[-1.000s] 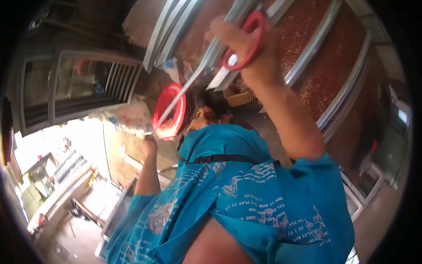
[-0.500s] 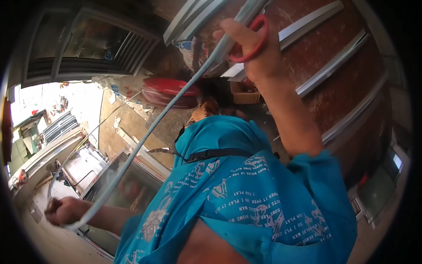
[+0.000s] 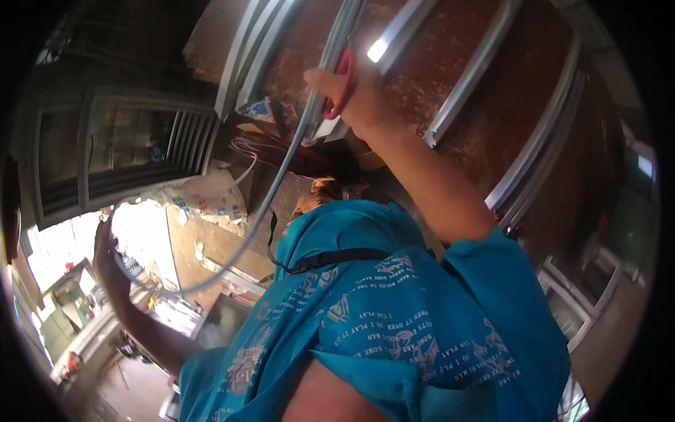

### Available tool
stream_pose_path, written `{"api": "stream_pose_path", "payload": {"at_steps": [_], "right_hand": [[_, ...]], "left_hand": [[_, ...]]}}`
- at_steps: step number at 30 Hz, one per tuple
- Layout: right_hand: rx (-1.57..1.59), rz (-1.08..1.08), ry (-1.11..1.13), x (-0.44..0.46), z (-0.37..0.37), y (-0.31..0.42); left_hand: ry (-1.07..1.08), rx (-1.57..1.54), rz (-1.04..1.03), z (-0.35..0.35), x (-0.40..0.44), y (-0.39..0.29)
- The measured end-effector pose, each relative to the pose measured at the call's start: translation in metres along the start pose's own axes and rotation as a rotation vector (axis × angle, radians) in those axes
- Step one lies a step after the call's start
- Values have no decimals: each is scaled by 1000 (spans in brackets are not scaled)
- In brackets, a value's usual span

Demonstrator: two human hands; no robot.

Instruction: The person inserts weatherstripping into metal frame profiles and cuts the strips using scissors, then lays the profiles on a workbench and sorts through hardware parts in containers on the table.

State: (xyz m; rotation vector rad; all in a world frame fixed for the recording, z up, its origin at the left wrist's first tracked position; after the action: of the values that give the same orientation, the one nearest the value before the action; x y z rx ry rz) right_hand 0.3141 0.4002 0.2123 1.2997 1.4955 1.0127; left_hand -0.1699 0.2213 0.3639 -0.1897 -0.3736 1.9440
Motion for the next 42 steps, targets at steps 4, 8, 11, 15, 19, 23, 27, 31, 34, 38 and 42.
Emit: {"api": "stream_pose_path", "payload": {"at_steps": [4,8,11,15,19,23,27,31,34,38,42], "right_hand": [[22,-16,-36,-24,9,1],[7,-9,-54,-36,5,-12],[-57,-93,-31,-45,-3,-19],[-105,-61,-102,-47,-8,-31],[-112,-94,-109,-43,-9,-61],[-26,-146,-128,-44,-13,-72],[-227,-123,-123,-54,-18,-96],[-165,-120,-127,-57,-25,-85],[-49,-205,-121,-47,-21,-101],[-291,-83,-84,-55,-27,-123],[-185,-141,-81,-54,-30,-122]], "left_hand": [[157,146,-260,-84,-4,-37],[432,-517,-412,-173,-22,-172],[901,-678,-181,-218,-52,-234],[1098,-949,-18,-254,-56,-221],[1258,-829,302,-250,-77,-187],[1112,-956,426,-260,-86,-177],[888,-995,425,-283,-84,-181],[753,-768,268,-278,-81,-180],[1010,-913,412,-280,-100,-142],[990,-865,458,-277,-88,-151],[929,-888,459,-272,-80,-171]]}}
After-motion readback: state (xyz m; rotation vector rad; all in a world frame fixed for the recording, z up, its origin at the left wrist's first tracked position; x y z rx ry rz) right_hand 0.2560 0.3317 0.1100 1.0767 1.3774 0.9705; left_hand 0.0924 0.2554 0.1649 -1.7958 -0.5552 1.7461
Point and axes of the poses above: each hand's wrist, its own x-axis towards the middle knuckle, its own z-axis out of the back of the hand, y = z × x, the point moved 5 cm from there along x, towards the middle knuckle, and after that the axes turned 6 degrees about z, right-handed, at the moved point
